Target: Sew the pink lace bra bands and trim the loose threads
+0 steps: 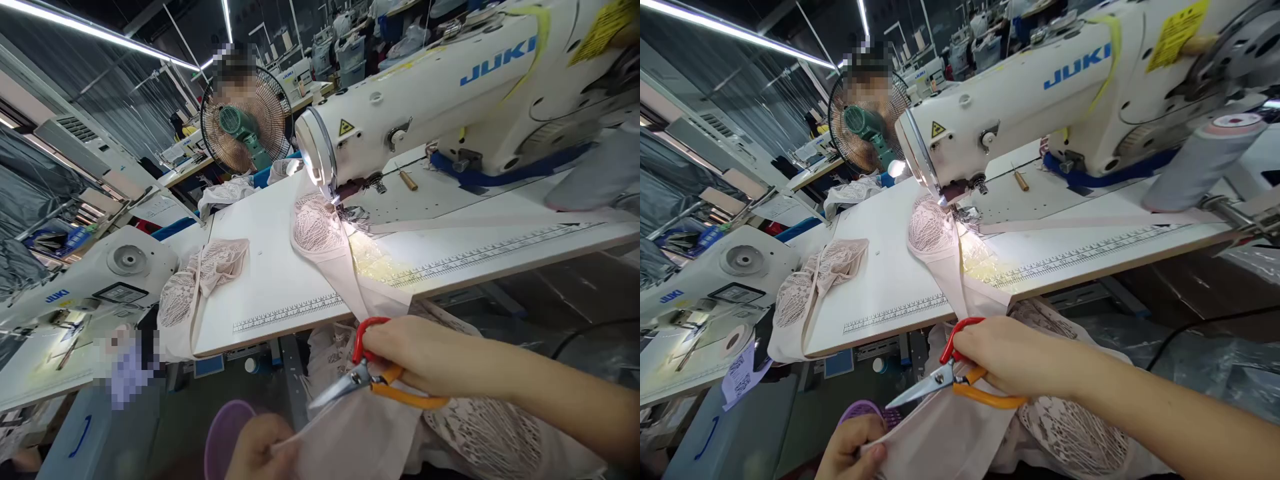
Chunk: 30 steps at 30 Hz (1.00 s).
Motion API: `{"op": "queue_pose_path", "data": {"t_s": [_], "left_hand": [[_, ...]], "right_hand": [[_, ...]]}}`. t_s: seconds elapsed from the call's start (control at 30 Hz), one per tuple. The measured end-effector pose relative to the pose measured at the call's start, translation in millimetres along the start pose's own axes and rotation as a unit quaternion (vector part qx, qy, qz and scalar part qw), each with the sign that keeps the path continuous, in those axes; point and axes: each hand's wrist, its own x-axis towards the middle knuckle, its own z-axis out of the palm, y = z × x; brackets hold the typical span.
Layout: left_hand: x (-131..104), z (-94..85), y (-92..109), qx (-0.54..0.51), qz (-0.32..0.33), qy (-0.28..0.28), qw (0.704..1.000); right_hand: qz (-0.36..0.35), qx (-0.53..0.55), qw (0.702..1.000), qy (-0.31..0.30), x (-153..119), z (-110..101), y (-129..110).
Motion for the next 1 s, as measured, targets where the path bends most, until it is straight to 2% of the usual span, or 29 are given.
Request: {"op": "queue_pose_path", "data": {"t_s": [0.13, 0.27, 0.37, 0.47, 0.53, 0.63, 0.73, 0.8, 0.9, 1.0], "left_hand": [[20.7, -2.0, -1.6, 0.029, 0.005, -0.089, 0.996], [39.7, 5.9, 5.8, 0.121, 0.020, -0.124, 0.985], [47.9, 19.3, 25.8, 0.149, 0.072, -0.111, 0.980], [54.7, 39.6, 50.3, 0.094, 0.149, -0.065, 0.982], [59.8, 53.6, 63.1, 0.054, 0.171, -0.054, 0.982], [66.3, 69.1, 70.6, 0.003, 0.148, -0.047, 0.988], [68.5, 75.9, 65.5, -0.071, 0.106, -0.037, 0.991], [68.7, 76.4, 59.9, -0.155, 0.046, -0.024, 0.987], [70.1, 73.2, 55.7, -0.264, -0.037, -0.007, 0.964], [73.1, 69.4, 58.5, -0.313, -0.045, -0.025, 0.948]], "right_hand": [[0.014, 0.014, 1.000, -0.016, 8.4, -13.2, 1.2], [0.033, 0.025, 0.999, -0.030, 12.4, -17.5, 1.3], [0.039, 0.033, 0.998, -0.044, 14.1, -17.8, -1.7], [0.026, 0.040, 0.997, -0.068, 15.1, -19.2, -9.3], [0.017, 0.035, 0.996, -0.081, 15.8, -21.7, -14.8], [0.014, 0.019, 0.996, -0.089, 17.8, -27.1, -19.6], [0.013, 0.015, 0.995, -0.099, 19.8, -32.7, -20.2], [0.007, 0.015, 0.995, -0.103, 20.8, -35.9, -19.7], [0.001, 0.012, 0.995, -0.097, 22.3, -40.4, -18.0], [-0.003, 0.007, 0.996, -0.086, 25.0, -44.2, -15.1]]}}
